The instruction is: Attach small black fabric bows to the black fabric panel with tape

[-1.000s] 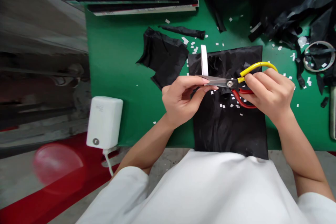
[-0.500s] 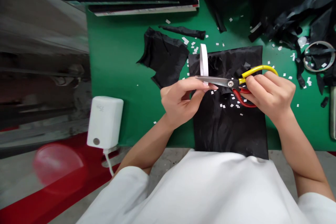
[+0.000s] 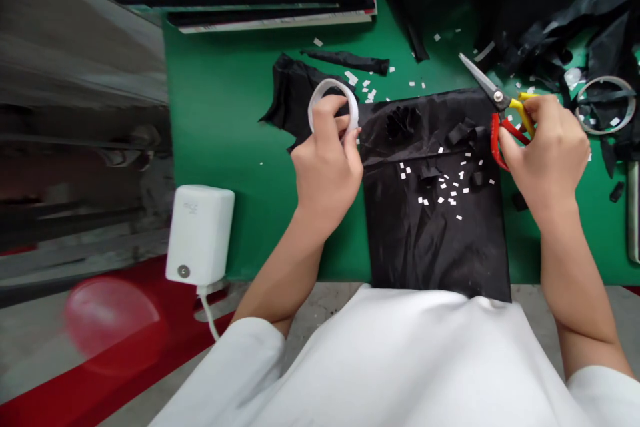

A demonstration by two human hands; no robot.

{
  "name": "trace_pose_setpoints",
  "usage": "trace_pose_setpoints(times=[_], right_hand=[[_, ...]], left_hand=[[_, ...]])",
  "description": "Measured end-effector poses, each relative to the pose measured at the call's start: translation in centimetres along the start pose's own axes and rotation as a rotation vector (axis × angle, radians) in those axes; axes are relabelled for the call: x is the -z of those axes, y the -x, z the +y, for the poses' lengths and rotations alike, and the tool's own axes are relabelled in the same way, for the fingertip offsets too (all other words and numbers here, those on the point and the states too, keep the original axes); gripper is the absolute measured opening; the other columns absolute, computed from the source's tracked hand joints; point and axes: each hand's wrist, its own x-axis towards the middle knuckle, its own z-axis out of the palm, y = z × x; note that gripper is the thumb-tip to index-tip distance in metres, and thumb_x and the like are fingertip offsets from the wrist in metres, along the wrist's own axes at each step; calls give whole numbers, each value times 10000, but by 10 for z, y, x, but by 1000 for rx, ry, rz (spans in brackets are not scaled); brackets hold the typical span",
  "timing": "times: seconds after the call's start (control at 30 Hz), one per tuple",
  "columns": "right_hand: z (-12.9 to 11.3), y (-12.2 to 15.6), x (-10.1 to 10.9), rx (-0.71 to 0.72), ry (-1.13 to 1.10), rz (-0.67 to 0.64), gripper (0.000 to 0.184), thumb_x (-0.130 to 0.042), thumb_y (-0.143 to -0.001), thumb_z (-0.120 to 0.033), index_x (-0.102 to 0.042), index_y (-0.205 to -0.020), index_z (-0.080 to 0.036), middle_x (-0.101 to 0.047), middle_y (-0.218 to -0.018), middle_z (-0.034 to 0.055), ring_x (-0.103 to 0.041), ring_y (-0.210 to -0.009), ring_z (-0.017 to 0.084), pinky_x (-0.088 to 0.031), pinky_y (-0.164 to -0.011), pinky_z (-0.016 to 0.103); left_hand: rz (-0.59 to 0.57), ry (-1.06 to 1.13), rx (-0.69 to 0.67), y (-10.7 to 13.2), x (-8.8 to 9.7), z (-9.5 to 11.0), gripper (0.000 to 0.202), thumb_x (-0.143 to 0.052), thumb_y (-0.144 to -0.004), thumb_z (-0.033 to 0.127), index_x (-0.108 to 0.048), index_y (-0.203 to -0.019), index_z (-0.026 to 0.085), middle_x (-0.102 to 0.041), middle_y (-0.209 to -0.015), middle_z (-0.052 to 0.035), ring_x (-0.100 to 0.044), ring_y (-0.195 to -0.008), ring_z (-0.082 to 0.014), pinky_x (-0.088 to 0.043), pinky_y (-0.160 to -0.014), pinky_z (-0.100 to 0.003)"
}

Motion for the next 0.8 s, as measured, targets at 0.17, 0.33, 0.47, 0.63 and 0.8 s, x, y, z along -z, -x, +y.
trace_pose_setpoints(times=[0.17,0.33,0.47,0.63,0.8], right_hand=[[10,-4,-6,-191,69,-152,414,-759,-662,-285,-682,-1045,-147,-738,-935,178,-661,-808,320,-419,-673,410],[13,-2,-10,-243,126,-248,471,-823,-641,-307,-692,-1065,-147,-727,-993,211,-645,-848,339,-371,-660,408],[20,2,-14,-174,135,-206,452,-824,-633,-349,-703,-1025,-158,-697,-1025,207,-625,-855,323,-387,-661,406],[14,-2,-5,-34,21,-42,255,-704,-736,-273,-689,-969,-169,-692,-1011,171,-640,-899,317,-478,-766,445],[-23,-1,25,136,-377,-14,197,-641,-848,-293,-629,-677,-197,-603,-574,9,-509,-494,128,-388,-516,281]], left_hand=[[-100,-39,21,4,-2,-14,412,-533,-929,202,-548,-1341,221,-704,-867,-49,-689,-764,-183,-562,-813,-273],[-74,-31,5,-2,2,-4,343,-577,-931,262,-585,-1269,204,-658,-1141,-128,-676,-1019,-244,-545,-938,-352],[-3,18,-125,-8,8,13,195,-533,-962,241,-652,-1111,201,-639,-1133,-115,-657,-1066,-233,-542,-955,-365],[-130,144,-248,-4,9,39,115,-551,-952,172,-656,-998,173,-681,-973,-57,-679,-897,-148,-577,-809,-258],[-202,287,-234,0,6,49,91,-613,-908,94,-666,-870,157,-726,-848,-18,-685,-792,-94,-546,-741,-185]])
